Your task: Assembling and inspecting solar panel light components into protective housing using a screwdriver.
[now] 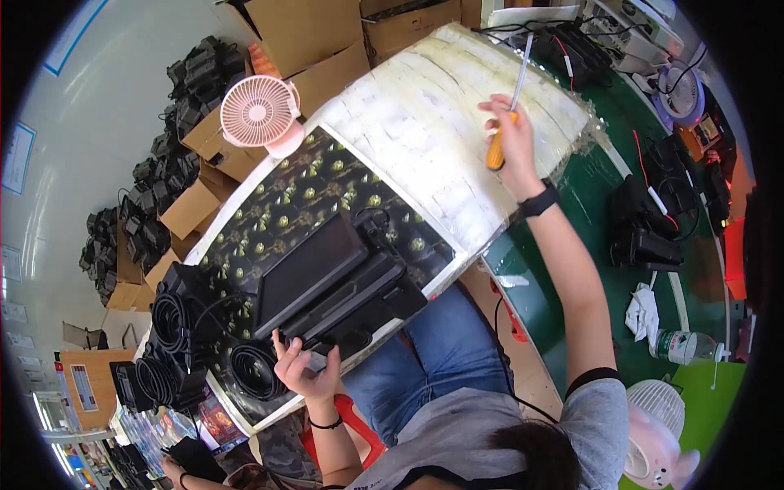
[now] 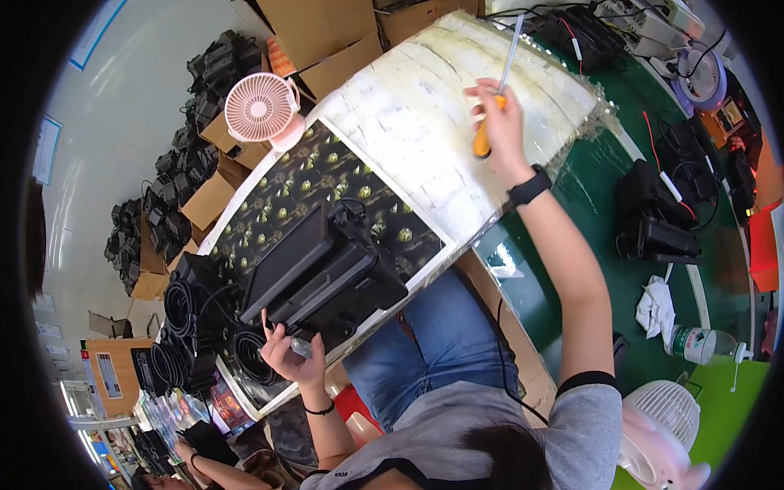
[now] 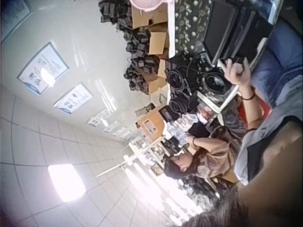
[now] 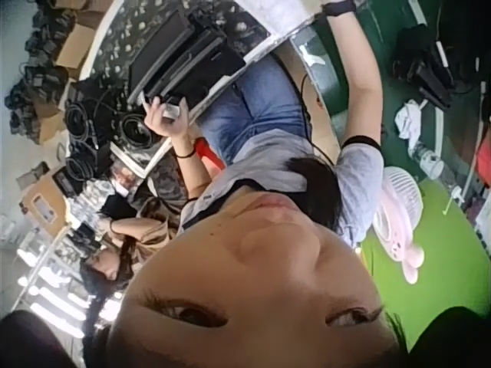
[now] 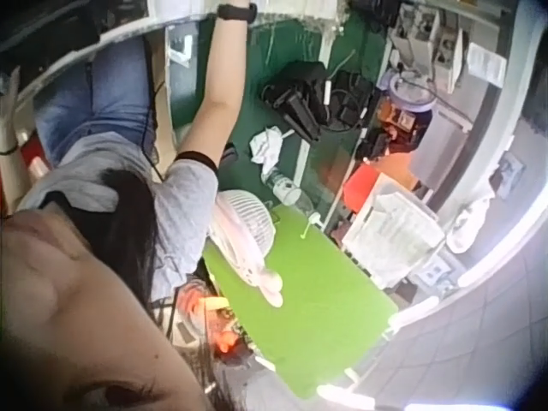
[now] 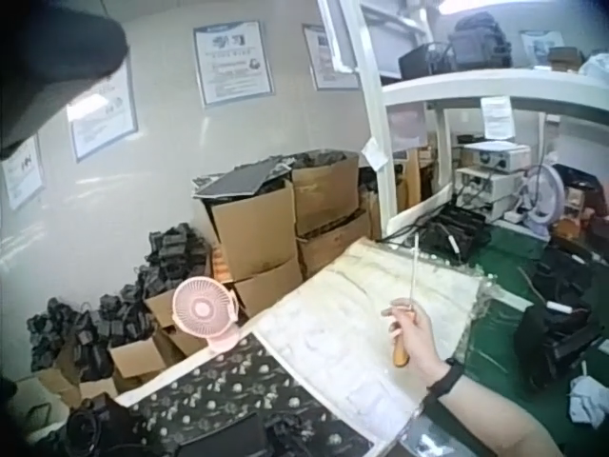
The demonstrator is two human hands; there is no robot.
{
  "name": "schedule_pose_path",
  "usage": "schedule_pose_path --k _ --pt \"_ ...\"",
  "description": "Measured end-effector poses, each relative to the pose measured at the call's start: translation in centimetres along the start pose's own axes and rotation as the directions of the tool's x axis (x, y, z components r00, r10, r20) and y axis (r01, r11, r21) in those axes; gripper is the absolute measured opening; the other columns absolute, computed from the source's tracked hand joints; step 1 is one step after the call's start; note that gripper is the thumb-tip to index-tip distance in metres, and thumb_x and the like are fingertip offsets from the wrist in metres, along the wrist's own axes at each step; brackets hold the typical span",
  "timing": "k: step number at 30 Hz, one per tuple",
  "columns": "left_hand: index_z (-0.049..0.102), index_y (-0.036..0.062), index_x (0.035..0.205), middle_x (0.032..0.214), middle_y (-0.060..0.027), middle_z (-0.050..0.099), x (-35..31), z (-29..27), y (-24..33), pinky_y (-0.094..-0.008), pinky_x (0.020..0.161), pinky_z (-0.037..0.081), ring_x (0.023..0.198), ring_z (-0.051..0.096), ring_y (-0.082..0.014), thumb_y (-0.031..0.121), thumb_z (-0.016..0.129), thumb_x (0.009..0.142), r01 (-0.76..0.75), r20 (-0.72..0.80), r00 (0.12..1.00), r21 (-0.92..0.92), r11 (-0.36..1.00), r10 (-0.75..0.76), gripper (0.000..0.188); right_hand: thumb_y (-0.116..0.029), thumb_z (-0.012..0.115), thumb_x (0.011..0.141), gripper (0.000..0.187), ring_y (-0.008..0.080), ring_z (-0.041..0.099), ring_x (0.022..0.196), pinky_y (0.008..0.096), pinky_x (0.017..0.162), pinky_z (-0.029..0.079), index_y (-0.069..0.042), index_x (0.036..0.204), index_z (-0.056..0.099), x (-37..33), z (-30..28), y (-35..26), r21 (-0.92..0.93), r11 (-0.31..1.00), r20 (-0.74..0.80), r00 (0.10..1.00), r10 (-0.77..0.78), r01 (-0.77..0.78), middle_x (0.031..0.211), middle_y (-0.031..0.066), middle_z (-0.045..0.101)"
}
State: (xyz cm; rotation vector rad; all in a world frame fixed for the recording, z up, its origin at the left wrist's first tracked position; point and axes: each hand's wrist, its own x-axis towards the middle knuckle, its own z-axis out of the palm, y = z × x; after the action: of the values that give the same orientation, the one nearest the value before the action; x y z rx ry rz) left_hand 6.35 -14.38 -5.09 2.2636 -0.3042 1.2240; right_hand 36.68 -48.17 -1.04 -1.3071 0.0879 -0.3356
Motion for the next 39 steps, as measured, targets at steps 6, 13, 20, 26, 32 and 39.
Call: schedule_pose_path --k 6,13,20,26,32,39 --pt "0.044 0.0088 0.110 0.116 -0.0116 0.047 -1.4 0.3 -0.9 -0.0676 0.110 0.034 0.113 0.056 -0.0352 0.015 0.083 0.076 0.045 -0.026 0.999 0.048 0.998 -0.044 0.052 -0.031 0.058 0.099 0.025 0.0185 0.065 0.087 0.0329 0.075 0.053 -0.012 0.115 0.062 18.5 -11.1 3.3 -0.537 0.723 -0.159 0.789 -0.594 0.436 0.104 0.0069 0.070" --pt "0.034 0.0105 0.105 0.115 -0.0121 0.040 -3.3 0.8 0.4 -0.0546 0.111 0.034 0.116 0.047 -0.0339 0.031 0.071 0.086 0.024 -0.064 0.998 0.172 0.985 -0.013 0.046 -0.030 0.045 0.103 0.039 0.0424 0.049 0.127 0.0447 0.103 0.044 -0.016 0.140 0.049 28.1 -24.2 2.6 -0.943 0.203 0.068 0.749 -0.659 0.264 0.146 0.0209 0.044" --pt "0.037 0.0114 0.104 0.117 -0.0121 0.040 -2.7 0.5 1.3 -0.0545 0.113 0.032 0.120 0.045 -0.0335 0.026 0.069 0.087 0.061 -0.006 0.998 0.214 0.975 -0.062 0.039 -0.038 0.063 0.093 0.063 0.0373 0.061 0.111 0.0427 0.094 0.052 -0.019 0.148 0.039 30.5 -25.5 2.3 -0.988 0.122 0.057 0.948 -0.313 0.100 0.134 0.0169 0.056" --pt "0.041 0.0121 0.100 0.118 -0.0119 0.041 -2.4 1.3 0.7 -0.0538 0.113 0.032 0.121 0.046 -0.0344 0.026 0.070 0.087 0.078 -0.070 0.995 0.185 0.980 -0.066 0.034 -0.029 0.081 0.076 0.058 0.0344 0.069 0.096 0.0439 0.081 0.057 -0.011 0.127 0.059 24.0 -18.7 -1.9 -0.975 -0.178 -0.062 0.930 -0.362 -0.134 0.107 0.0147 0.070" --pt "0.042 0.0117 0.099 0.117 -0.0118 0.041 -2.0 1.4 0.5 -0.0581 0.113 0.031 0.124 0.045 -0.0384 0.023 0.069 0.086 0.063 -0.050 0.997 0.131 0.989 -0.057 0.032 -0.034 0.077 0.081 0.037 0.0327 0.070 0.095 0.0422 0.078 0.058 -0.011 0.109 0.070 20.3 -16.7 -7.4 -0.920 -0.391 0.037 0.981 -0.190 -0.040 0.103 0.0143 0.072" --pt "0.045 0.0121 0.098 0.117 -0.0110 0.040 -2.2 1.7 0.4 -0.0645 0.112 0.029 0.125 0.044 -0.0407 0.018 0.070 0.083 0.051 -0.036 0.998 0.110 0.993 -0.047 0.030 -0.046 0.075 0.074 0.047 0.0353 0.069 0.091 0.0439 0.078 0.055 -0.005 0.097 0.070 19.0 -17.1 -10.8 -0.991 -0.127 0.000 0.974 -0.228 -0.030 0.098 0.0197 0.071"
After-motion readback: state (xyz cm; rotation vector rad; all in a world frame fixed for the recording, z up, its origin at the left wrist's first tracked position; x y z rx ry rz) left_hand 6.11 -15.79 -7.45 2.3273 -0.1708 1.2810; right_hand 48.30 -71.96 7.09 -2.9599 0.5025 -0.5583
